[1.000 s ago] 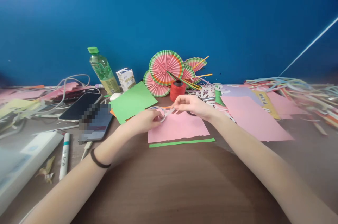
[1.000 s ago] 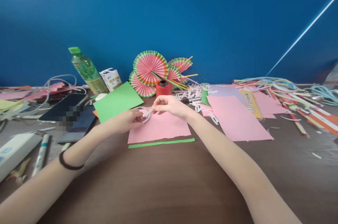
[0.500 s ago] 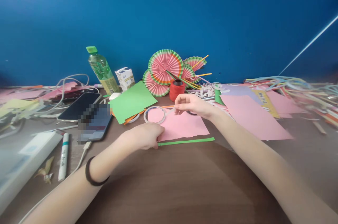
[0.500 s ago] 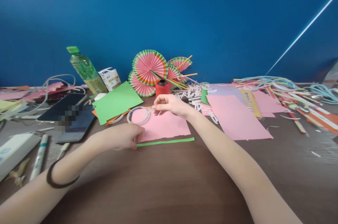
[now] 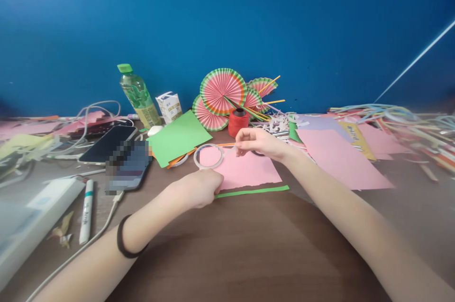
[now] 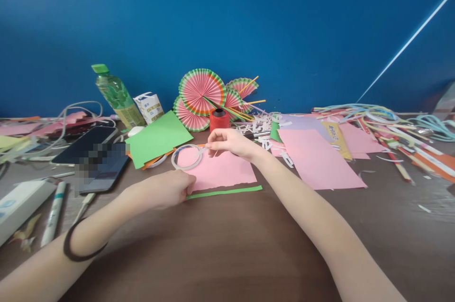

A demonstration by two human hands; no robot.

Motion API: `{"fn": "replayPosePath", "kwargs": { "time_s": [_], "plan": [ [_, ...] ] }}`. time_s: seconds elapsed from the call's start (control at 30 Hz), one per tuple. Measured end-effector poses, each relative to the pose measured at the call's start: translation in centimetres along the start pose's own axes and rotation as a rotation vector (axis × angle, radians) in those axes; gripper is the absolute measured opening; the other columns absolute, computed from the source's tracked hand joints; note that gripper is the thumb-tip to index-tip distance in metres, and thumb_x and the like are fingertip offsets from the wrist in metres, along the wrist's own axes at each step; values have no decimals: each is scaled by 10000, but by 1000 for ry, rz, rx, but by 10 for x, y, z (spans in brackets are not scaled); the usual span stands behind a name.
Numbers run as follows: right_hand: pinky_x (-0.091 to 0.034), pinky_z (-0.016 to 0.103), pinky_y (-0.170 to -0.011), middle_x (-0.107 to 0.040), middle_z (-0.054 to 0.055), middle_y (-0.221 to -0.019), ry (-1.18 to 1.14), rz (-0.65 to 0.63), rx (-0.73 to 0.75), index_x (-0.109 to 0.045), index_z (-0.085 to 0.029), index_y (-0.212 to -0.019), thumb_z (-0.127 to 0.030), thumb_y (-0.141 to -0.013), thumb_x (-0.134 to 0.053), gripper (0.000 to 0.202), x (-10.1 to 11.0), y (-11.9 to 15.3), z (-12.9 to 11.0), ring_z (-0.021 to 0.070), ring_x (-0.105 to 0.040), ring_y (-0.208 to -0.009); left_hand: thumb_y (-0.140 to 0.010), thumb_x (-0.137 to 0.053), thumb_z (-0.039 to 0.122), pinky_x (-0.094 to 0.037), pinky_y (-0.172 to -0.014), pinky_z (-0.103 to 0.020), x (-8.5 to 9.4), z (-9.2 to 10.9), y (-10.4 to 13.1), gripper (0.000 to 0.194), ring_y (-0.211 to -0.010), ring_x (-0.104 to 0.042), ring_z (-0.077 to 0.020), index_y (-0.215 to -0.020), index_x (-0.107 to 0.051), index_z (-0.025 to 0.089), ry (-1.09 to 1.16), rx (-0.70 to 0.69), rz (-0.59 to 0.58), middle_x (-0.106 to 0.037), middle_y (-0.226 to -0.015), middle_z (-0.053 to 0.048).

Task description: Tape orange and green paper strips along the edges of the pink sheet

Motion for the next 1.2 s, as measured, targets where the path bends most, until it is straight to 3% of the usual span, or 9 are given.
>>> {"fn": "replayPosePath", "kwargs": {
  "time_s": [0.4,0.87,1.2],
  "plan": [
    [-484,281,-658,-649,20,-680,-12,-7,3,-536,-152,-757,-285,-696,-649,186,0,1,-1,129,-625,-662,-623,-502,169,-308,-467,-242,6,0,2,151,-606,-517,-170,-751,-581,158,-80,45,-25,-592,-747,-63],
    [-486,277,-658,-649,18,-683,-21,-18,6,-541,-150,-761,-265,-708,-641,161,0,1,-1,130,-628,-666,-601,-448,114,-281,-428,-238,2,1,-1,212,-568,-521,-170,-738,-607,145,-115,29,-43,-622,-714,-79],
    [-485,281,-663,-649,18,-676,-22,-38,5,-538,-145,-760,-248,-720,-633,145,1,0,1,132,-628,-667,-550,-473,173,-287,-414,-224,6,-7,-3,143,-530,-486,-141,-679,-536,179,40,-6,-80,-576,-646,-12]
  ]
}}
Point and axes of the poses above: each hand's wrist, its own y-axis away from the middle knuckle, its own x-axis out of the back of the hand, z = x × y, the point moved 3 cm from there along -y, towards the middle knuckle
